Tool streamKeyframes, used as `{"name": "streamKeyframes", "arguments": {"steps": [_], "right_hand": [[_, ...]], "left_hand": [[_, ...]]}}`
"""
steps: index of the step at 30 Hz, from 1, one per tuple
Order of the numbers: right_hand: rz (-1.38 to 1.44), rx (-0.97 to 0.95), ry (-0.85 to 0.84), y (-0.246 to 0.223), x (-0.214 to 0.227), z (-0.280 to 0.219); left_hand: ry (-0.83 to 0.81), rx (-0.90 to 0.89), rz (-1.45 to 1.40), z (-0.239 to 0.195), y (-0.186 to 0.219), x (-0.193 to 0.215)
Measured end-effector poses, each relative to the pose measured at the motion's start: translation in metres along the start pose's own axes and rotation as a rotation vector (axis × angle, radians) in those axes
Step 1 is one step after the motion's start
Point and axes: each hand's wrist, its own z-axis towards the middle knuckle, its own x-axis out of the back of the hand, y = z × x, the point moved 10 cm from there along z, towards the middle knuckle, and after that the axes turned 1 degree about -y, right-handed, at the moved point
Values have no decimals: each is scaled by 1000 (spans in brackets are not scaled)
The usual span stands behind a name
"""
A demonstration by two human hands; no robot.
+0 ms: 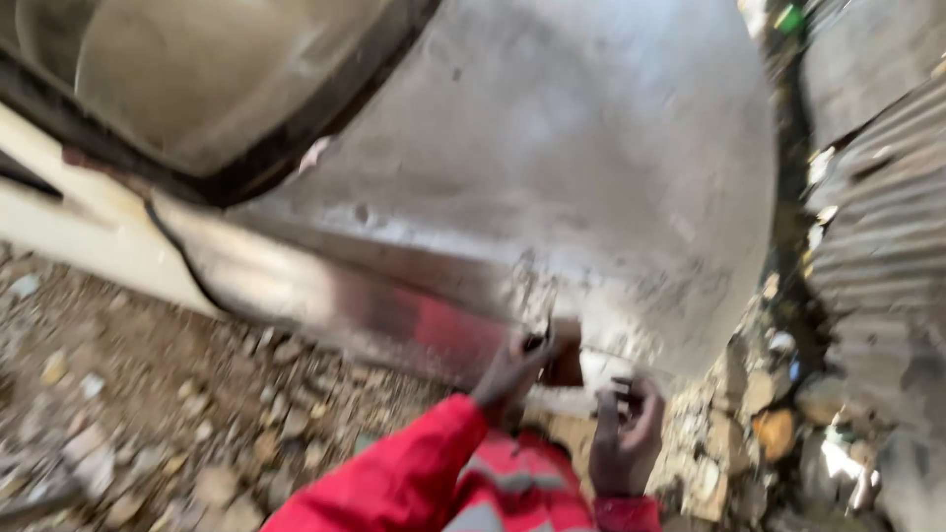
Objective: The person sands the surface of a silver car bumper using a sanding block. They work on the lower section of the bumper, moving the block back and forth to smooth the surface. The person occasionally pauses to inspect the area before resuming the sanding process.
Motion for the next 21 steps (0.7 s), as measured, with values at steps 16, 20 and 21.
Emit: {"name": "streamKeyframes", "arguments": {"steps": [16,20,21], "right_hand": [[-150,209,-462,-71,-77,-67],[-101,24,-517,-56,-86,-67],[-33,-111,-547,-46,-90,-69]], "left_hand": [[34,232,-187,24,19,-24],[50,226,-114,28,18,-19],[59,219,-86,29,19,-17]]}}
